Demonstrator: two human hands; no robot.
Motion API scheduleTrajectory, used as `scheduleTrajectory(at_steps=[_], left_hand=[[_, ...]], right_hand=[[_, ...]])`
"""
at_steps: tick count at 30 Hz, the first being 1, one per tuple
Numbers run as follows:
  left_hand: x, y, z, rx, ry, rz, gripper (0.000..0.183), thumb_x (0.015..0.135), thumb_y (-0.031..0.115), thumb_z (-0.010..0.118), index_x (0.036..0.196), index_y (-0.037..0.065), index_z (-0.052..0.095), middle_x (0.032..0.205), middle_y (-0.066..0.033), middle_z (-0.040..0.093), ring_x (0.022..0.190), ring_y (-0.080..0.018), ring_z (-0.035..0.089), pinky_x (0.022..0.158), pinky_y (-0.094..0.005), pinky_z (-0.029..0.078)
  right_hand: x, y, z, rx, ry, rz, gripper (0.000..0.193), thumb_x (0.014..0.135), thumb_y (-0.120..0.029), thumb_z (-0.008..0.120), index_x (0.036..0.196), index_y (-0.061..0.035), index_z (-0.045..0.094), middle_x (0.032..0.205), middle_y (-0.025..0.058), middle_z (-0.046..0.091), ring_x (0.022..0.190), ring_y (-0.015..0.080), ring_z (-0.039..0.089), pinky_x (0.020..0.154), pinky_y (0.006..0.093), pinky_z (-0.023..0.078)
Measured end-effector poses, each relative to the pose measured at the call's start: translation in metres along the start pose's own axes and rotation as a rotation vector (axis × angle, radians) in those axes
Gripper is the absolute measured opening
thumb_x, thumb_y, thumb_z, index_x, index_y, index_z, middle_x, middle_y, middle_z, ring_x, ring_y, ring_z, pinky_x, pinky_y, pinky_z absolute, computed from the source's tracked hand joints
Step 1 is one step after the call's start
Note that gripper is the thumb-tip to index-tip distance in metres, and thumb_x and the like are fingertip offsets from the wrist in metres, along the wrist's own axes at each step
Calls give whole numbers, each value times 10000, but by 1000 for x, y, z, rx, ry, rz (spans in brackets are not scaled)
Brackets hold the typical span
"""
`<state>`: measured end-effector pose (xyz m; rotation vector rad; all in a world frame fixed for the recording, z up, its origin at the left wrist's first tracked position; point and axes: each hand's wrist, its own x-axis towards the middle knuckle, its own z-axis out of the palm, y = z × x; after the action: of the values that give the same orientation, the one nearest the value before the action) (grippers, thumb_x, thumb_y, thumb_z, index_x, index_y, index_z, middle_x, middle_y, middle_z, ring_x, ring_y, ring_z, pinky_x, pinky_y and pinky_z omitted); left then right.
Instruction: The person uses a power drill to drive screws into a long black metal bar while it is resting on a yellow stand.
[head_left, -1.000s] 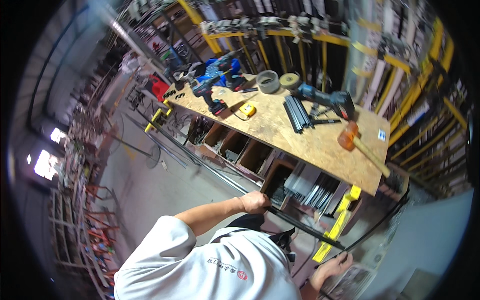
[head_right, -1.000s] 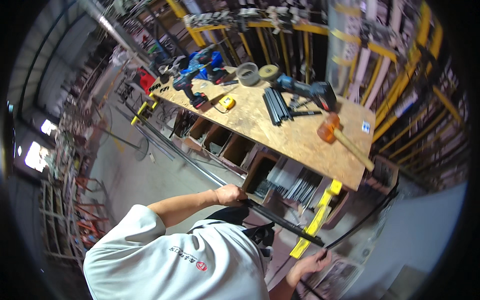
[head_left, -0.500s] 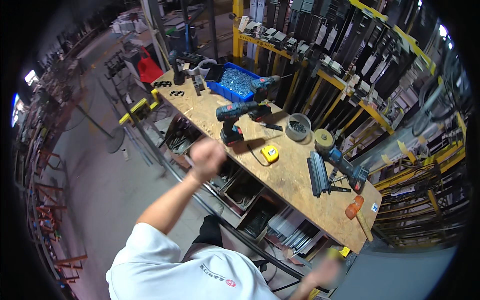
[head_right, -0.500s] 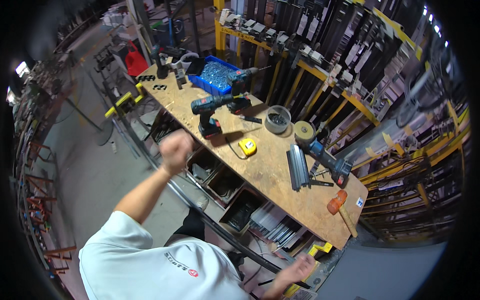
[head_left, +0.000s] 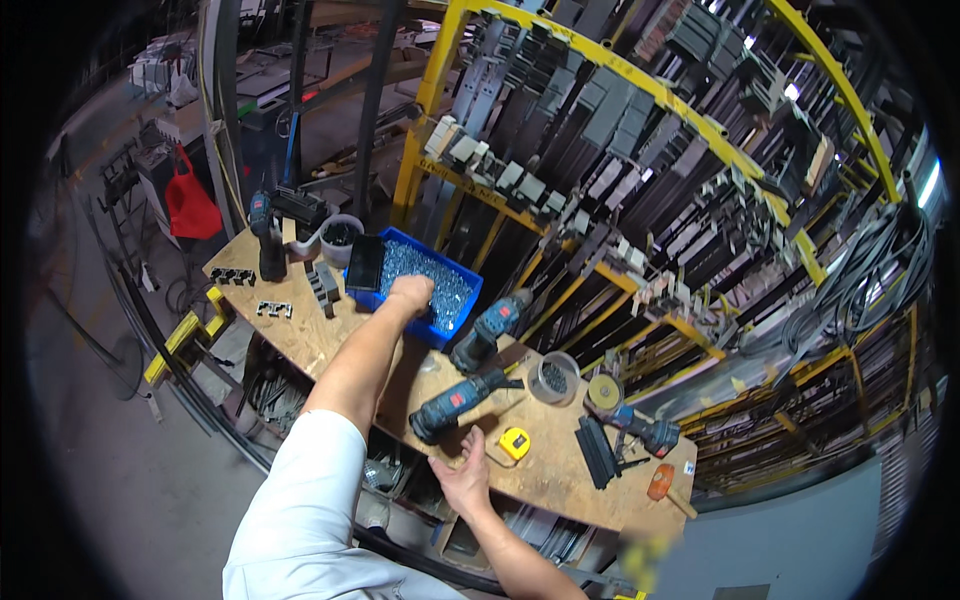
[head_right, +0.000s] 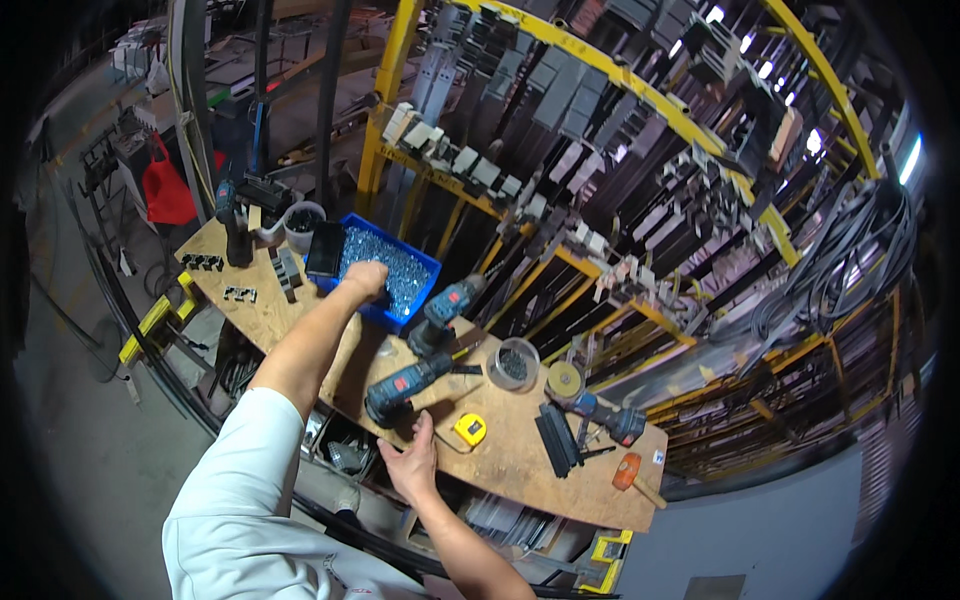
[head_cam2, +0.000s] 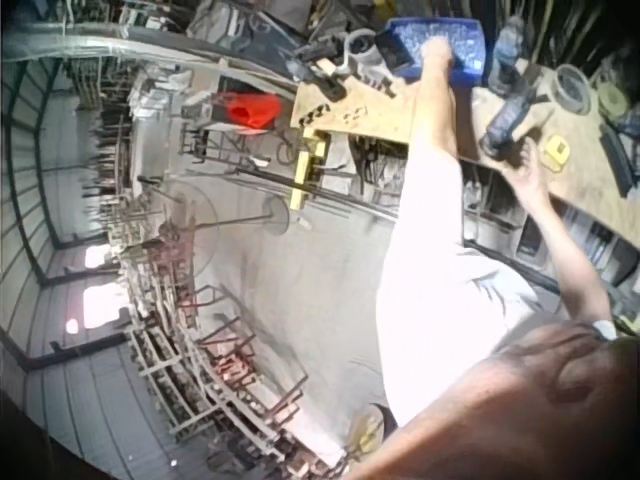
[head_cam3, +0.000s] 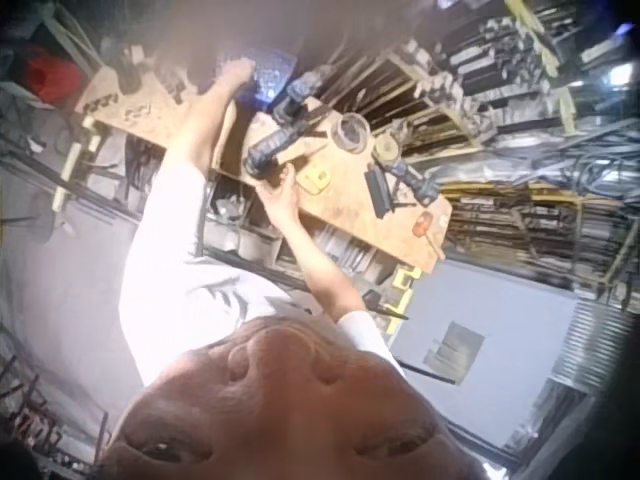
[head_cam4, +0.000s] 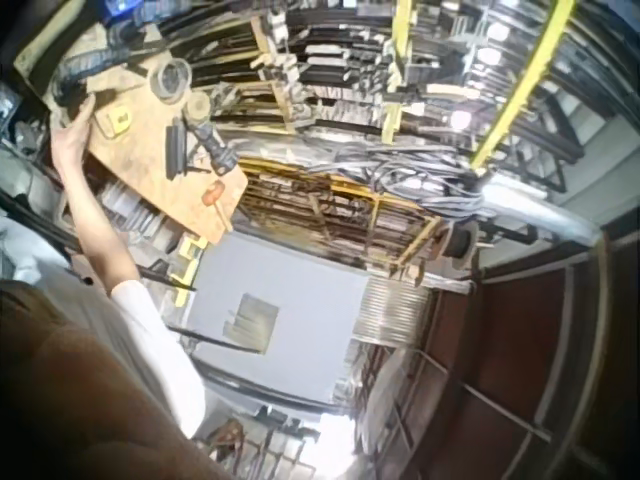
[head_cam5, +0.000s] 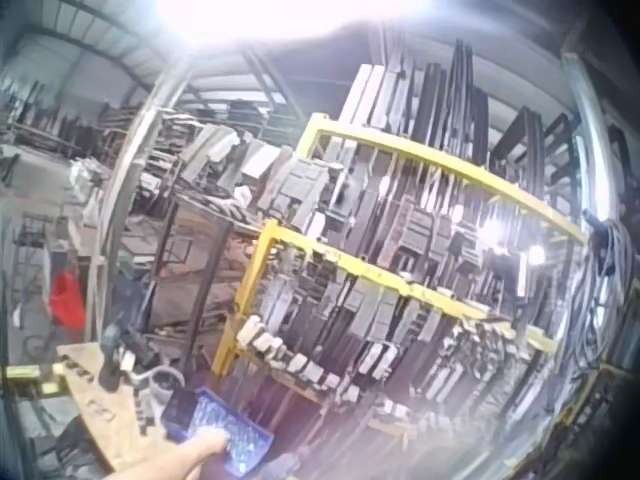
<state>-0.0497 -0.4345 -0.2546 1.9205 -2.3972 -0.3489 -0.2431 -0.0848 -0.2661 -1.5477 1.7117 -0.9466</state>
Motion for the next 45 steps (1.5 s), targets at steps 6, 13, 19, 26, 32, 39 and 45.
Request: scheduleTrajectory(at_steps=[6, 13, 19, 26, 32, 39, 45], left_hand=[[7, -18, 8, 70, 31, 101, 258, 911, 140, 580, 1065, 153, 787, 1145, -134, 757, 1087, -330, 728, 930, -447, 583], [7, -6, 5, 42, 38, 77, 243, 908, 128, 594, 1035, 167, 797, 1131, -129, 764, 1063, -322, 739, 899, -440, 597], [17, 2, 10, 73, 46, 74, 236, 911, 130, 607, 1041, 101, 801, 1115, -149, 765, 1044, -329, 745, 891, -443, 603], [25, -12, 19, 196, 97, 144, 222, 895, 121, 600, 969, 97, 808, 1053, -159, 771, 979, -335, 757, 844, -440, 613], [31, -14, 29, 176, 178, 232, 240, 901, 145, 563, 906, 86, 795, 984, -191, 763, 939, -370, 751, 844, -469, 603], [6, -23, 5, 10, 349, 201, 136, 781, 144, 660, 761, 30, 730, 874, -241, 724, 834, -437, 708, 780, -520, 573], [-55, -33, -50, -692, 493, 42, 299, 841, 151, 728, 639, -42, 622, 540, -109, 544, 504, -180, 498, 527, -387, 390]], right_hand=[[31, -29, 43, 222, 92, -5, 717, 792, -158, 884, 1328, 51, 457, 1157, 201, 661, 1073, 288, 654, 973, 385, 514], [61, -10, 42, 351, 63, -74, 514, 782, -53, 853, 1208, -14, 569, 1049, 116, 697, 962, 245, 670, 901, 364, 536], [9, -51, -18, 363, 110, -108, 478, 810, 52, 778, 1226, -4, 551, 1148, 131, 674, 1025, 237, 676, 942, 382, 551], [-108, -86, -125, 422, 159, -133, 433, 828, 78, 714, 1233, -19, 596, 1116, 106, 667, 1018, 215, 666, 915, 383, 552], [-219, -43, -144, 68, 416, -4, 163, 813, -55, 753, 962, -78, 692, 900, 36, 698, 861, 190, 683, 822, 357, 554], [-251, -87, -170, 139, 394, 345, 166, 799, -78, 795, 946, -67, 718, 874, 50, 731, 818, 174, 715, 791, 347, 581], [-286, -47, -171, 46, 370, 180, 203, 783, -97, 834, 945, -59, 716, 843, 49, 738, 744, 166, 709, 723, 327, 582]])
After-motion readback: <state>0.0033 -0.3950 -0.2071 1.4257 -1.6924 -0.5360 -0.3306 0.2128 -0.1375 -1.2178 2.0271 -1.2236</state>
